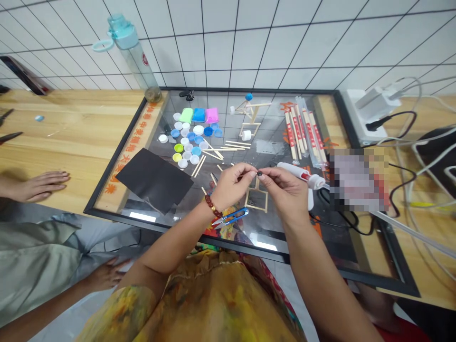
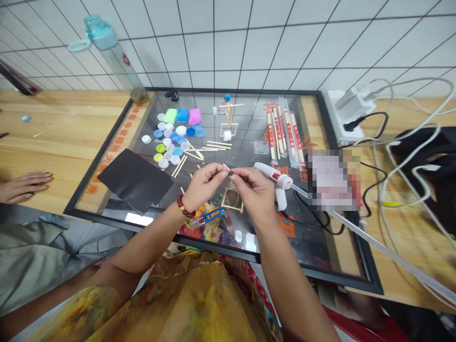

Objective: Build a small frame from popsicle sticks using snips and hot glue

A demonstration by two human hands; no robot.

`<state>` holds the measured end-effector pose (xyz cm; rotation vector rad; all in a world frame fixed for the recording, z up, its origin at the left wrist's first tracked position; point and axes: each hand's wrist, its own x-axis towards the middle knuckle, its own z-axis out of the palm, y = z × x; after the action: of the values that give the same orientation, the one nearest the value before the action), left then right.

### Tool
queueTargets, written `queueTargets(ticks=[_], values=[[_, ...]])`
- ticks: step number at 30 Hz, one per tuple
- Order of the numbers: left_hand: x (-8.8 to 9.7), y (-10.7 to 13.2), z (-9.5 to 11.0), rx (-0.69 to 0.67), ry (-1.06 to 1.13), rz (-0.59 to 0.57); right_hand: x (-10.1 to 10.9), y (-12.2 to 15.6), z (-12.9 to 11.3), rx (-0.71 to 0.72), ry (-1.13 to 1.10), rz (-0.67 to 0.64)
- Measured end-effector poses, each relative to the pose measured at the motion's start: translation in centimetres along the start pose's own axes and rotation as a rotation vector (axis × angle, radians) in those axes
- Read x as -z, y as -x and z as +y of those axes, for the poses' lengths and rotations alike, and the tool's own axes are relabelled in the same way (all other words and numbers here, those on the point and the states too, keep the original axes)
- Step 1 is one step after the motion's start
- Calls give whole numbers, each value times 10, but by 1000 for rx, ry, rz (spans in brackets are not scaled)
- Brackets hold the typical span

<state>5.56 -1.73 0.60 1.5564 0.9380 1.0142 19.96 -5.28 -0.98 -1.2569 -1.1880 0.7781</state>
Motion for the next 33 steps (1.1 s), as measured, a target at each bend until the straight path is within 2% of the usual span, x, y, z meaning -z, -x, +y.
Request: queueTargets(ticks=[5,9,15,24,33], values=[[1,2,5,-70,-137,26,0,1,-2,-17,-6,6],[0,3,7,-85,-137,22,-1,1,-3,-44,-33,9],[-1,4,8,-17,-41,22,-2,2,-1,-53,-54,26],[1,-2,5,228,329,33,0,4,-3,-32,-15,-25],[0,0,7,158,222,32,-2,4,-3,-66,-41,-1]])
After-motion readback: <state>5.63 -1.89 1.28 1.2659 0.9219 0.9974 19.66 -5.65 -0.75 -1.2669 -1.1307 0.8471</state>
